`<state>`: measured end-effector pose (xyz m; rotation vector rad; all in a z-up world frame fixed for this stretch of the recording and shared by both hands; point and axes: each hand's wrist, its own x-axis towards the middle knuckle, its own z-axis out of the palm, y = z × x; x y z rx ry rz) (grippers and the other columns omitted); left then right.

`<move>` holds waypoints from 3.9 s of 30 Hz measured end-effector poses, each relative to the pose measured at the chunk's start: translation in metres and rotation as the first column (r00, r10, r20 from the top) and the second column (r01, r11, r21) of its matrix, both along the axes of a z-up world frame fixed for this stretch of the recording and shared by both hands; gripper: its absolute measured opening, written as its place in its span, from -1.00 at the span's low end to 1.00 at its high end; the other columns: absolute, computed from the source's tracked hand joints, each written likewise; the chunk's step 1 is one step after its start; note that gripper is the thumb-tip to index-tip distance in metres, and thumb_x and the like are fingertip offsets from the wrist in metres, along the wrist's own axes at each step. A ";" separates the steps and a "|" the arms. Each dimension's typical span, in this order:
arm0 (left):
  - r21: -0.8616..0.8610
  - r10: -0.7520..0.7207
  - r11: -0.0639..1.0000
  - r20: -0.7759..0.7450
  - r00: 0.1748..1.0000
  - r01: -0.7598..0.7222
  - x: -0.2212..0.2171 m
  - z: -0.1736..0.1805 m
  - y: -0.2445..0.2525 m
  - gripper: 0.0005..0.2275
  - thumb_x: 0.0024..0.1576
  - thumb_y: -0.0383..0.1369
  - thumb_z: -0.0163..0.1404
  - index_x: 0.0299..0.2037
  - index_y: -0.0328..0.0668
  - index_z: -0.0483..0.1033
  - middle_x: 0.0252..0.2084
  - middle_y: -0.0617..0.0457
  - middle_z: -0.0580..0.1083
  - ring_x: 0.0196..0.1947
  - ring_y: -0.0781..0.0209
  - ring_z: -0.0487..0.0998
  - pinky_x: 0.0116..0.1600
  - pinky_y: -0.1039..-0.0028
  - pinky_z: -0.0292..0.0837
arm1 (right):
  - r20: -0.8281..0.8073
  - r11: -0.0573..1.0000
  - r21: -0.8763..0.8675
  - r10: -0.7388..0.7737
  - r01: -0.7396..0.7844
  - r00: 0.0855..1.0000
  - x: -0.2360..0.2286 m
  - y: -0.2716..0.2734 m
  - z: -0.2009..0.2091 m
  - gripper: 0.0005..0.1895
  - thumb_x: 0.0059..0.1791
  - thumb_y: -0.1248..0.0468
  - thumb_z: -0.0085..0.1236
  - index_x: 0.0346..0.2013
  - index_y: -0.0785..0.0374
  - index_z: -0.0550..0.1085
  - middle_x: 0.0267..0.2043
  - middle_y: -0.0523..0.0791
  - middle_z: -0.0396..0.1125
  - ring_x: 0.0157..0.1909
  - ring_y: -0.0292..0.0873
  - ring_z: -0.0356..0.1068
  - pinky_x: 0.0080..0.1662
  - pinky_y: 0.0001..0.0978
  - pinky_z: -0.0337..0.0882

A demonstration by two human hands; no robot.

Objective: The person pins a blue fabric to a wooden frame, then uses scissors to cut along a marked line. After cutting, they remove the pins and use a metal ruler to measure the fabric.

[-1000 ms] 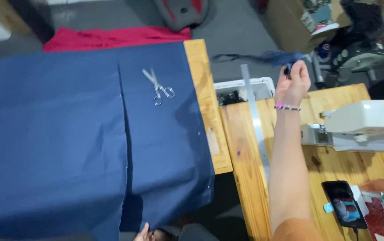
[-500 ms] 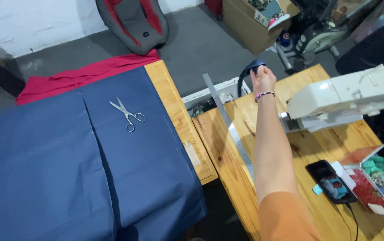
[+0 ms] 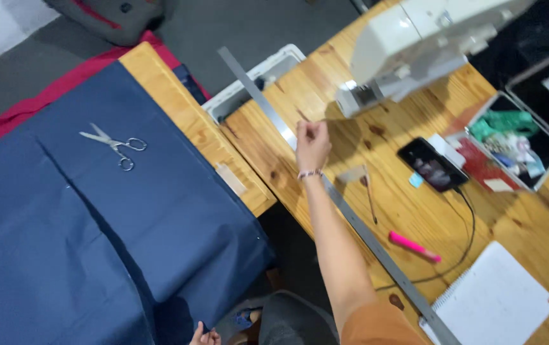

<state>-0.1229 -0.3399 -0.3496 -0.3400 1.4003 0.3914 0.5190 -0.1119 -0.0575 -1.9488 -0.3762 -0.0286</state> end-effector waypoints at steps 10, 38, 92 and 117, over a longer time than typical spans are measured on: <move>0.224 0.124 0.972 -0.230 0.965 -0.071 0.037 0.037 0.017 -0.75 0.15 -0.26 0.16 -0.08 -0.11 0.41 -0.19 0.00 0.44 -0.25 0.23 0.42 -0.17 0.50 0.43 | 0.390 0.999 -0.014 -0.025 0.033 0.921 -0.015 -0.176 0.071 -0.91 0.10 0.28 0.24 -0.13 0.18 0.61 -0.14 -0.13 0.54 -0.10 -0.17 0.47 -0.03 -0.33 0.40; 0.169 0.160 0.976 -0.115 0.980 -0.139 0.108 0.096 -0.034 -0.78 0.13 -0.20 0.24 -0.25 0.10 0.39 -0.24 0.07 0.57 -0.14 0.21 0.61 -0.09 0.42 0.39 | 0.420 0.712 -0.060 0.654 -0.700 0.630 -0.189 -0.086 0.050 -0.94 0.17 0.50 0.15 -0.19 0.39 0.54 -0.17 0.03 0.43 -0.09 0.03 0.39 0.08 -0.16 0.36; 0.197 0.740 0.672 -0.157 0.654 -0.714 0.055 0.153 0.008 -0.82 0.14 -0.46 0.03 -0.07 -0.23 0.42 -0.13 -0.08 0.51 -0.15 0.17 0.55 -0.09 0.42 0.53 | -0.534 -0.013 -0.599 0.752 -0.801 0.387 -0.225 0.085 -0.017 -0.61 -0.23 -0.13 0.05 -0.48 0.09 0.55 -0.36 0.00 0.52 -0.15 0.20 0.49 -0.13 -0.06 0.42; 0.327 0.646 0.718 0.016 0.764 -0.614 0.072 0.221 0.002 -0.55 0.01 -0.46 0.02 0.16 0.06 0.41 0.15 0.07 0.52 0.05 0.19 0.53 0.12 0.42 0.46 | -0.001 0.581 -0.476 0.750 -0.660 0.661 -0.148 -0.027 -0.012 -0.33 0.04 0.01 0.11 0.33 0.33 0.24 0.31 0.16 0.16 0.34 0.19 0.15 0.32 0.11 0.14</move>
